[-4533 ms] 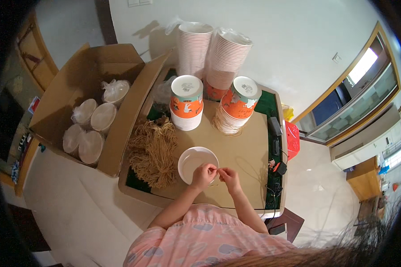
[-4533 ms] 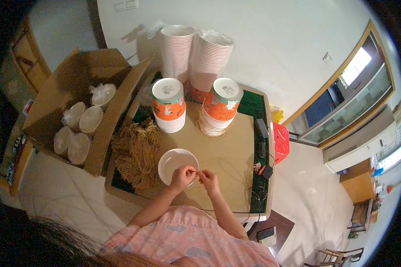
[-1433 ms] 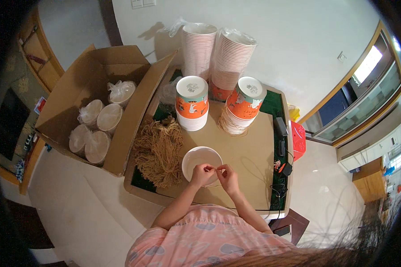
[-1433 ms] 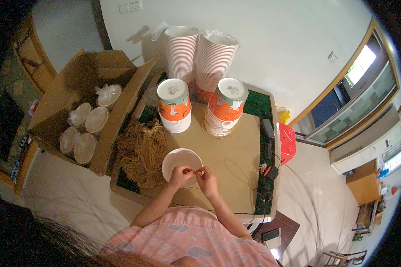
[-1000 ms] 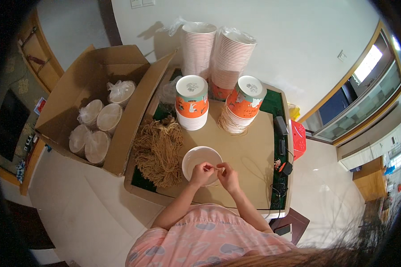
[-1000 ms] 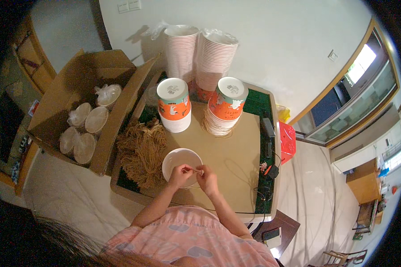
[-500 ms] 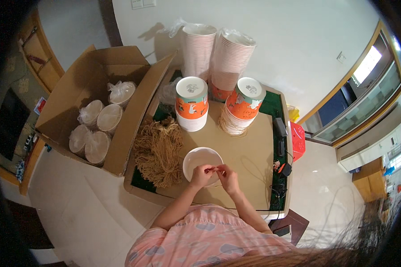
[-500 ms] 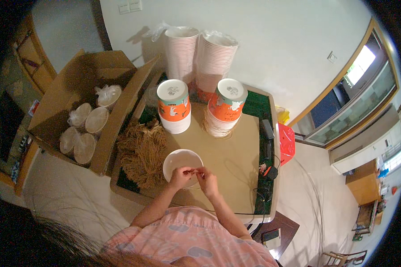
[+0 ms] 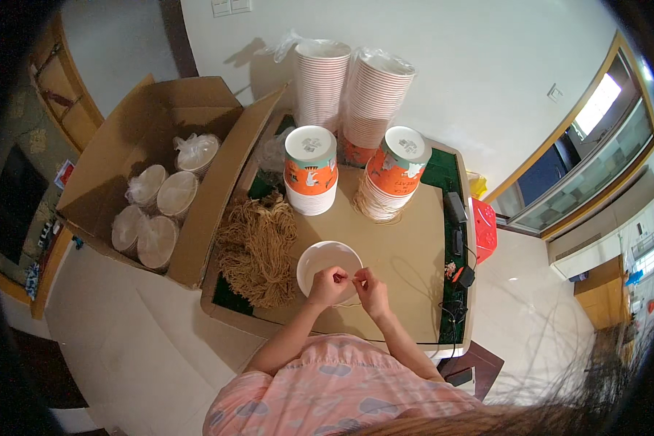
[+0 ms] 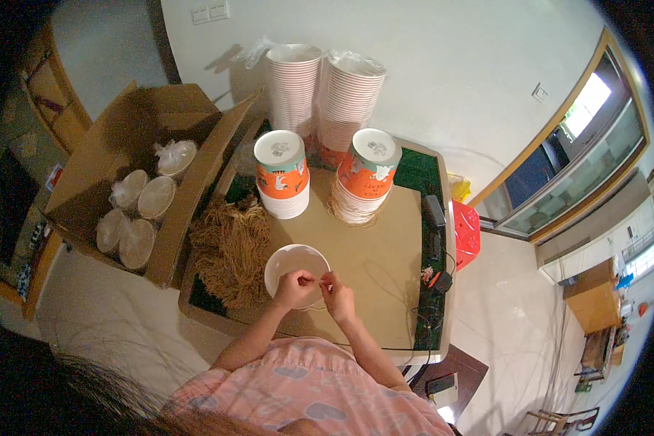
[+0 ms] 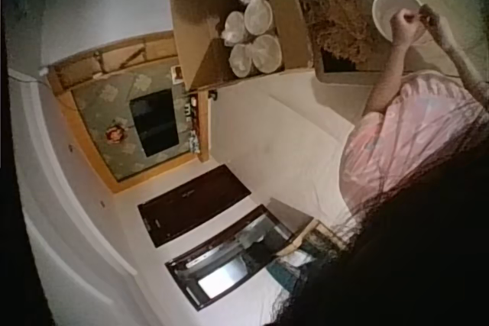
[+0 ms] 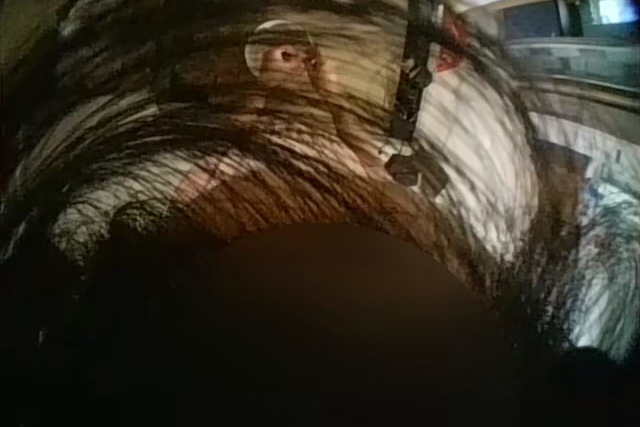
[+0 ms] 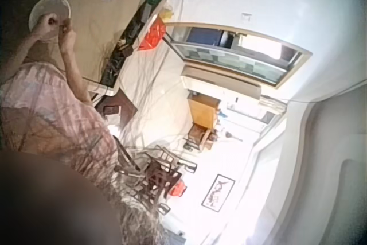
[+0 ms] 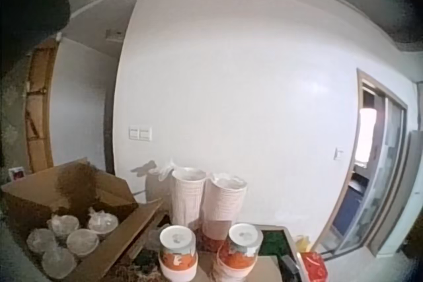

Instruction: The recorder is placing rubber bands around the rims of paper cups and organizing them as part of a manufacturing or distribution preparation process.

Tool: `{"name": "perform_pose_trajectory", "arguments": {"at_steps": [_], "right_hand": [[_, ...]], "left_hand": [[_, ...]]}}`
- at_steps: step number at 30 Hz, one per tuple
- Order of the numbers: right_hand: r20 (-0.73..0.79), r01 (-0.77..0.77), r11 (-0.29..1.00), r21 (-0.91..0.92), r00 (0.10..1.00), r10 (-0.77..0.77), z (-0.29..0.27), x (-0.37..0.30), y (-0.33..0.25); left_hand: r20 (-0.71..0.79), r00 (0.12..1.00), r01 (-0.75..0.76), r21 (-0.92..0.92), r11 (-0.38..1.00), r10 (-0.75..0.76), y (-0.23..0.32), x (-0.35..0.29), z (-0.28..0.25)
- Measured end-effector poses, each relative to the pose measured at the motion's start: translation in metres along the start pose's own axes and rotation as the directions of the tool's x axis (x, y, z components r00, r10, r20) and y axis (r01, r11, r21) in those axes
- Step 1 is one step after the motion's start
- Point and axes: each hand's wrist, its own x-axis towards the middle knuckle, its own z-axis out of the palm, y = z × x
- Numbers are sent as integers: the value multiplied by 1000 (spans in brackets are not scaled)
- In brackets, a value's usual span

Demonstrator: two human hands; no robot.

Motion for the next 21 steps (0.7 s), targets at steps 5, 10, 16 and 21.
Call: {"name": "perform_pose_trajectory", "arguments": {"at_steps": [5, 10, 16, 21], "right_hand": [[15, 6, 1000, 25, 1000, -7, -2, 0, -7], [27, 30, 998, 49, 999, -32, -2, 2, -8], [14, -21, 992, 124, 1000, 19, -1, 2, -9], [9, -17, 987, 160, 1000, 16, 4, 1, -5]], "left_hand": [[40, 999, 34, -15, 999, -33, -7, 1, -4], [16, 1000, 19, -161, 987, -17, -11, 2, -2], [141, 951, 306, -307, 901, -275, -9, 2, -12], [115, 978, 199, -234, 952, -176, -18, -1, -8]]}}
